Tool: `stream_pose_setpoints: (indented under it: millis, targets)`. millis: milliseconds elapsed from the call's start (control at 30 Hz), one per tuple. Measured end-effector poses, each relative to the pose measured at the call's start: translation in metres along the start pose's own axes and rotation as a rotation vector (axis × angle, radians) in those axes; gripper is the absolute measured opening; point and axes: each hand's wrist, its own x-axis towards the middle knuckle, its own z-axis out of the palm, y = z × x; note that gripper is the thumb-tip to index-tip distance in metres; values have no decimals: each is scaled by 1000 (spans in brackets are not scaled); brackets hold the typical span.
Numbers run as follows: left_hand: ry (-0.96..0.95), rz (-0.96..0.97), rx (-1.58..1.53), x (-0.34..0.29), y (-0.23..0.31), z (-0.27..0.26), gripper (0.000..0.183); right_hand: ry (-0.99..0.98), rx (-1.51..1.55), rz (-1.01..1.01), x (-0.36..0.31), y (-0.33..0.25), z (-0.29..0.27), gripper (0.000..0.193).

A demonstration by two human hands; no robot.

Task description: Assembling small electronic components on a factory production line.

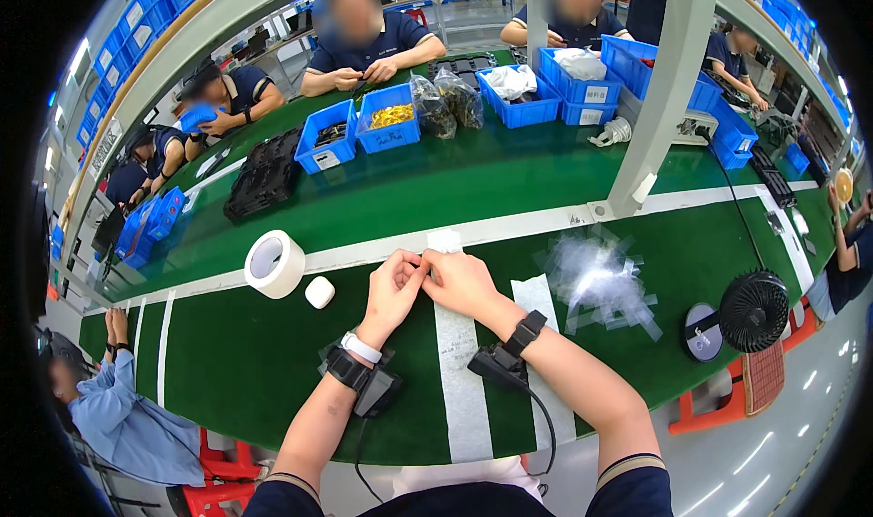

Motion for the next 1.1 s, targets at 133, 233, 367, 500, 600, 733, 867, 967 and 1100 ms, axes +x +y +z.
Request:
stream_pose_setpoints:
  millis: [133, 233, 367, 500, 600, 733, 867, 967, 1100]
  targets:
    - [-3, -4, 18, 0, 3, 1, 7, 8, -19, -2, -1, 3, 1, 14]
    - [-23, -22, -3, 0, 1, 3, 7, 7, -7, -2, -3, 2, 1, 14]
    - [41, 24, -18, -1, 2, 0, 8, -2, 7, 1, -1, -1, 0, 14]
    - [7, 2, -29, 2, 1, 3, 8, 54, -7, -47, 0, 8, 3, 15]
    - [6, 2, -32, 2, -2, 4, 8, 91, 14, -58, -1, 11, 7, 15]
    - [33, 5, -44, -1, -1, 3, 8, 62, 11, -52, -1, 5, 4, 14]
    - [-19, -41, -13, -1, 4, 2, 8, 45, 5, -42, -3, 7, 4, 14]
    - [-21, -32, -10, 0, 2, 0, 8, 49, 13, -42, -1, 6, 4, 14]
    - [10, -18, -20, 0, 3, 1, 8, 26, 3, -33, 0, 5, 4, 14]
